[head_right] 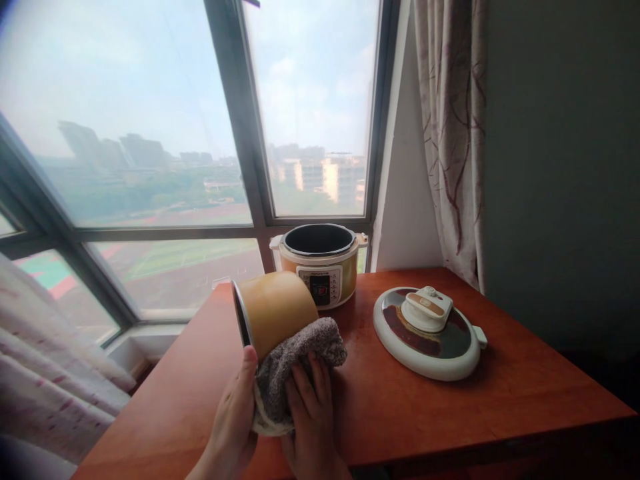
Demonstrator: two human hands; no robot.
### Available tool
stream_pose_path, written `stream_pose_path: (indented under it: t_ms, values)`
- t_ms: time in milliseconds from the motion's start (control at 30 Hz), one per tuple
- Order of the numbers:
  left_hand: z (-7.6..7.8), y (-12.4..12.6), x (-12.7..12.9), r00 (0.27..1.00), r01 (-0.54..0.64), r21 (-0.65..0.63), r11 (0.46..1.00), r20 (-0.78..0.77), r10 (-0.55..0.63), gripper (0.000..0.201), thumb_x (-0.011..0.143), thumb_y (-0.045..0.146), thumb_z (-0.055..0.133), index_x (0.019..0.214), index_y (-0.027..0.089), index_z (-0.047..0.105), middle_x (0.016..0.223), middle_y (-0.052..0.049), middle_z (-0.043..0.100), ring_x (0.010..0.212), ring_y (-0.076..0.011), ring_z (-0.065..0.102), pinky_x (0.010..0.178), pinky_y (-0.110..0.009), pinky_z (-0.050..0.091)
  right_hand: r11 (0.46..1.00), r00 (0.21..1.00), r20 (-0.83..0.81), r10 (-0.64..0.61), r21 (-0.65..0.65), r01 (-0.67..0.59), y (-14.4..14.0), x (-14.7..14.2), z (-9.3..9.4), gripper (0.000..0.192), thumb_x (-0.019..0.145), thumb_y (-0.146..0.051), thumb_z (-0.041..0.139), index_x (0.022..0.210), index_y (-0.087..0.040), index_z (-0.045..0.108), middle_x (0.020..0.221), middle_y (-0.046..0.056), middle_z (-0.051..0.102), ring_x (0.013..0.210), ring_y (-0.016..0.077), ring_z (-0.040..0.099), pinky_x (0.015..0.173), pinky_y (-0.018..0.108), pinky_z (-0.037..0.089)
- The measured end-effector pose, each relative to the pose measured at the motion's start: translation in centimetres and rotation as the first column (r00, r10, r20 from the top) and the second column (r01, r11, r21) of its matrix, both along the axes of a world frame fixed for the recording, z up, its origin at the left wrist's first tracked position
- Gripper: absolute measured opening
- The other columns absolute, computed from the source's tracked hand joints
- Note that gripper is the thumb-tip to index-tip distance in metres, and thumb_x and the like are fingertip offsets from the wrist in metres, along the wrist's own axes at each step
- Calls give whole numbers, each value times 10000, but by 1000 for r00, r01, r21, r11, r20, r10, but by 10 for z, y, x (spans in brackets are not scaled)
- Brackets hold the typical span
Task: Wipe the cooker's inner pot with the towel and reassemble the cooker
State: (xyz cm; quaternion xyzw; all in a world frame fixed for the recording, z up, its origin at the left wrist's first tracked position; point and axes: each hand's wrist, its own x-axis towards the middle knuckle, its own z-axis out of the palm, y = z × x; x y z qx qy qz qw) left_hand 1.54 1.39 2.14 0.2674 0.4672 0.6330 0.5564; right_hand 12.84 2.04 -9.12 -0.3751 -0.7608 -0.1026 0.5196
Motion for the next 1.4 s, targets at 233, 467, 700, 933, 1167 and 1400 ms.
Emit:
stream_pose_path:
  t_ms: [233,467,700,933,1167,1400]
  values:
    - [8,1,1,991,19,-48,999,131,-13,510,839,579,664,1125,163,730,1015,-98,786,1064,-276,710,1007,-410,526,999,999,-38,-12,31,13,2,-1,24,566,922,-303,453,1471,-169,428,1479,155,505,1474,386,286,1085,660,364]
    - [-57,-6,-28,942,20,151,988,-335,32,636,682,743,697,966,182,794,1152,-121,750,1201,-355,602,1129,-435,393,997,992,-102,70,-34,-74,9,1,68,627,920,-292,471,1514,-139,340,1505,158,471,1484,359,272,1116,634,340]
    - [-55,-2,-53,857,266,158,951,-491,-158,364,646,556,820,836,246,811,948,-116,778,1034,-369,643,979,-402,502,994,987,-159,34,-96,-50,21,-9,96,591,918,-244,509,1492,-166,392,1475,134,518,1480,327,298,1124,583,357]
    - [-65,5,-30,871,143,225,964,-491,-15,493,743,653,697,601,181,697,646,-73,671,653,-230,569,730,-314,511,993,993,-96,71,-84,-79,26,-16,77,614,881,-212,516,1486,-178,415,1499,102,502,1505,344,223,1159,641,271]
    - [-28,16,-12,971,-18,209,978,-231,67,415,695,561,780,773,155,748,820,-66,761,800,-250,659,764,-302,542,975,978,-170,124,-160,-152,21,-24,38,569,933,-264,476,1492,-174,415,1503,121,491,1505,340,226,1111,622,384]
    - [7,19,-8,1000,-12,78,997,9,11,508,796,630,676,931,147,756,796,-70,772,812,-248,727,759,-334,581,996,988,-157,2,-86,-16,4,-34,23,563,978,-342,390,1519,-188,361,1509,125,477,1498,372,231,1109,681,340]
